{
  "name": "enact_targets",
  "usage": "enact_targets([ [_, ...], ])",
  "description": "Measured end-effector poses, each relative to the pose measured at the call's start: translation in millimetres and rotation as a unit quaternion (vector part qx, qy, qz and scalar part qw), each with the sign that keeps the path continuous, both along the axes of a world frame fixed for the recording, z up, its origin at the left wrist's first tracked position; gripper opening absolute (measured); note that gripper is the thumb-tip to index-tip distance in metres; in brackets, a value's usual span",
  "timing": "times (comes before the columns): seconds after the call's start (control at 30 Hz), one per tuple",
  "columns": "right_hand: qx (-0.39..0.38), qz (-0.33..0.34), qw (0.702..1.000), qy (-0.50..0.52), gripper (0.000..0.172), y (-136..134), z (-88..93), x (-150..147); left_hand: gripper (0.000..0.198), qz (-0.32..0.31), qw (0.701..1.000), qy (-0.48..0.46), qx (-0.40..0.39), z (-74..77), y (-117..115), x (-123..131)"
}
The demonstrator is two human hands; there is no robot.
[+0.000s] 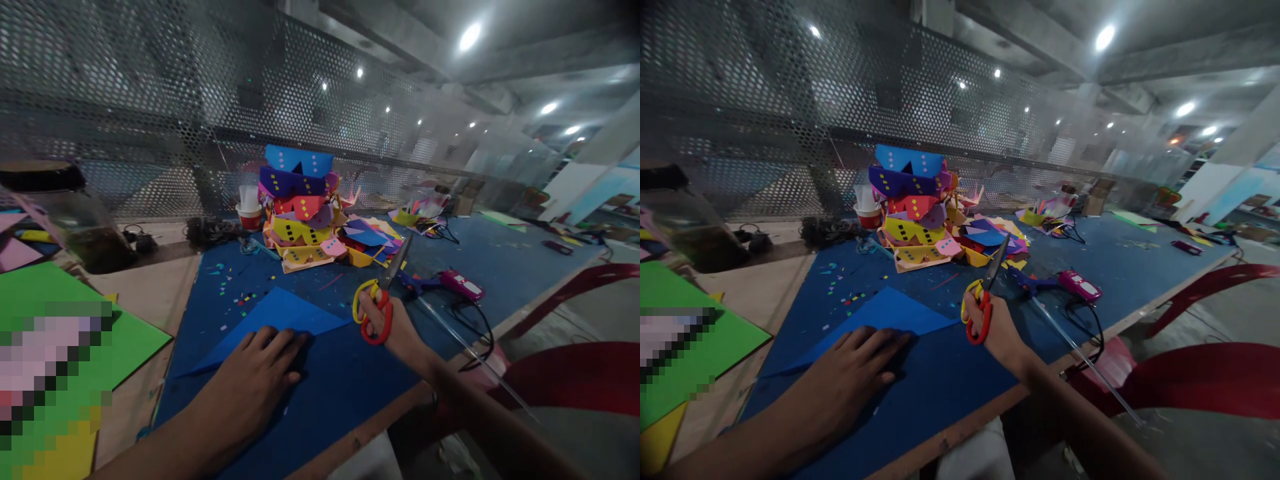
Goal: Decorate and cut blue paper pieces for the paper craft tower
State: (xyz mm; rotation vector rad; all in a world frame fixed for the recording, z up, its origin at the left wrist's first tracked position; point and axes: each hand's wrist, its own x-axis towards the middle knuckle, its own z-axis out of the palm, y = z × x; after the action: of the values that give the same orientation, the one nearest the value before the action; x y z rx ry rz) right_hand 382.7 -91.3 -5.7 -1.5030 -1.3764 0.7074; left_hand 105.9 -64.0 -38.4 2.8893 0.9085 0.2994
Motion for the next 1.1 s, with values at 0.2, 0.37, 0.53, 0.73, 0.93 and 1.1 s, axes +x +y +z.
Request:
enact_targets([
  [0.2,-0.010,0.057,0.997,0.059,0.045,-0.5,-1.2,-23.0,0.046,-0.003,1.000,0.003,-0.005,3.2,-1.4,0.0],
  [0.37,-0.034,0.061,0.996,0.055,0.049,4.2,-11.4,-29.4,0.044,-0.011,0.999,-0.036,-0.009,-6.4,4.5,-2.5],
  [0.53,-0.029,0.064,0.997,0.045,0.051,6.1,-14.3,-27.5,0.035,0.038,0.994,-0.093,-0.048,-7.2,19.5,-26.5],
  [0.73,-0.041,0.063,0.996,0.044,0.050,6.6,-15.0,-27.2,0.019,0.143,0.980,-0.111,-0.085,-4.5,32.2,-89.2],
  [0.93,-0.037,0.094,0.993,0.053,0.049,8.0,-12.6,-42.3,0.019,0.158,0.964,-0.160,-0.145,-5.6,33.9,-97.8],
  [1.1,-0.052,0.152,0.985,0.064,0.049,16.0,-20.5,-68.5,0.021,0.153,0.962,-0.172,-0.148,-3.6,30.9,-91.4],
])
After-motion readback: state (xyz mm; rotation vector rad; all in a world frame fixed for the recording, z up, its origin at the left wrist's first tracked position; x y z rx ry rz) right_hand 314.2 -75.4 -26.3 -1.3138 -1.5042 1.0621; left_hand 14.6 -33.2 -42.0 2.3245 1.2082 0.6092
